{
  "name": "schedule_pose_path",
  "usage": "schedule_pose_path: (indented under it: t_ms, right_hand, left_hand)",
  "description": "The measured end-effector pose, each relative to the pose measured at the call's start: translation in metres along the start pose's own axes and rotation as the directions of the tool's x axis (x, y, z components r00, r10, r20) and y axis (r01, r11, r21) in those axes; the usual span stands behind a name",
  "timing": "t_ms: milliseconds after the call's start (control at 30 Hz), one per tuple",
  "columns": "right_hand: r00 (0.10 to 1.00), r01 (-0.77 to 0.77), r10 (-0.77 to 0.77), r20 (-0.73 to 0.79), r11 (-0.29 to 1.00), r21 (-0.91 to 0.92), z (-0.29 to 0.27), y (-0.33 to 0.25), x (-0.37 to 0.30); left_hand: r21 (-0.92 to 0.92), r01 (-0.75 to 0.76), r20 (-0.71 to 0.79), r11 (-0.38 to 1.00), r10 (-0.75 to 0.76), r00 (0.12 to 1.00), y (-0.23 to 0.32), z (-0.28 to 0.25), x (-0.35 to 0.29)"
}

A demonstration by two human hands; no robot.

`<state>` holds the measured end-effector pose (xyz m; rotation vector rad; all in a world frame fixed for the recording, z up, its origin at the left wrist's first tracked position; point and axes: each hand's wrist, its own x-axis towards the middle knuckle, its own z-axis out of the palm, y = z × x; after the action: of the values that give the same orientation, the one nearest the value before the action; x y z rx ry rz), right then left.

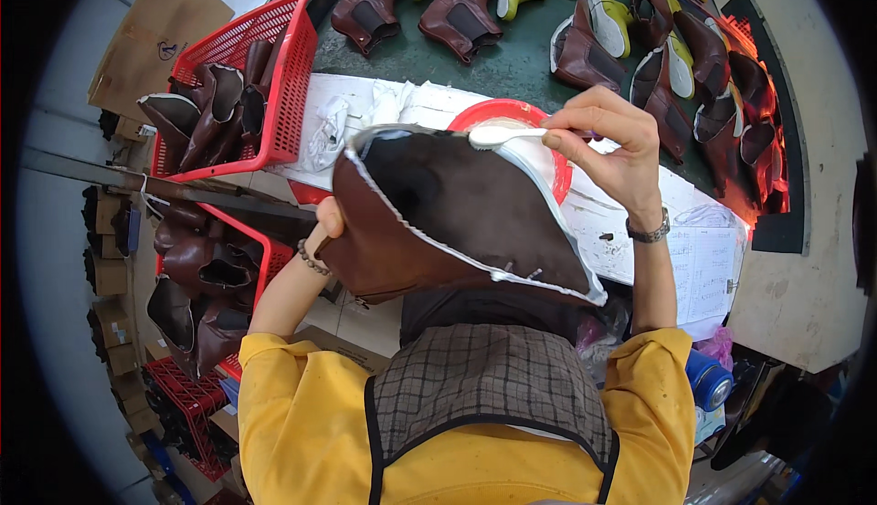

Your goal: Applying adhesive to the edges of boot upper components using a brush and a bowl of glue.

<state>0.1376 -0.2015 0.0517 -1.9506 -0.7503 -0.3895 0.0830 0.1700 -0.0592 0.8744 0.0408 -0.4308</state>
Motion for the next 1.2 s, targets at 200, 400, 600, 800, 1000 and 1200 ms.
schedule_pose_path:
  t_ms: [200, 400, 600, 800, 1000, 1200]
  right_hand:
    - [0.985, 0.151, -0.153, 0.083, 0.988, 0.032, 0.013, -0.003, 0.035]
    - [0.991, 0.127, -0.129, 0.026, 0.989, 0.073, 0.014, 0.004, 0.025]
    - [0.983, -0.14, 0.153, -0.104, 0.983, 0.123, 0.005, 0.021, -0.04]
    - [0.935, -0.244, 0.259, -0.242, 0.966, 0.089, 0.005, 0.021, -0.072]
    - [0.872, -0.351, 0.384, -0.302, 0.923, 0.158, 0.022, 0.024, -0.088]
    - [0.722, -0.512, 0.453, -0.524, 0.858, 0.036, 0.035, 0.089, -0.13]
  left_hand:
    - [0.037, 0.06, -0.069, 0.998, -0.057, 0.996, -0.023, 0.017, 0.02]
    - [0.025, 0.068, 0.0, 0.997, -0.068, 0.998, -0.007, -0.011, 0.018]
    - [-0.01, 0.036, 0.031, 0.999, -0.036, 0.999, -0.004, -0.033, 0.029]
    - [-0.03, -0.016, 0.085, 0.999, 0.018, 0.996, 0.01, -0.063, 0.003]
    - [-0.056, -0.09, 0.154, 0.994, 0.097, 0.983, 0.012, -0.074, 0.01]
    - [-0.12, -0.257, 0.101, 0.959, 0.269, 0.958, 0.066, -0.026, 0.095]
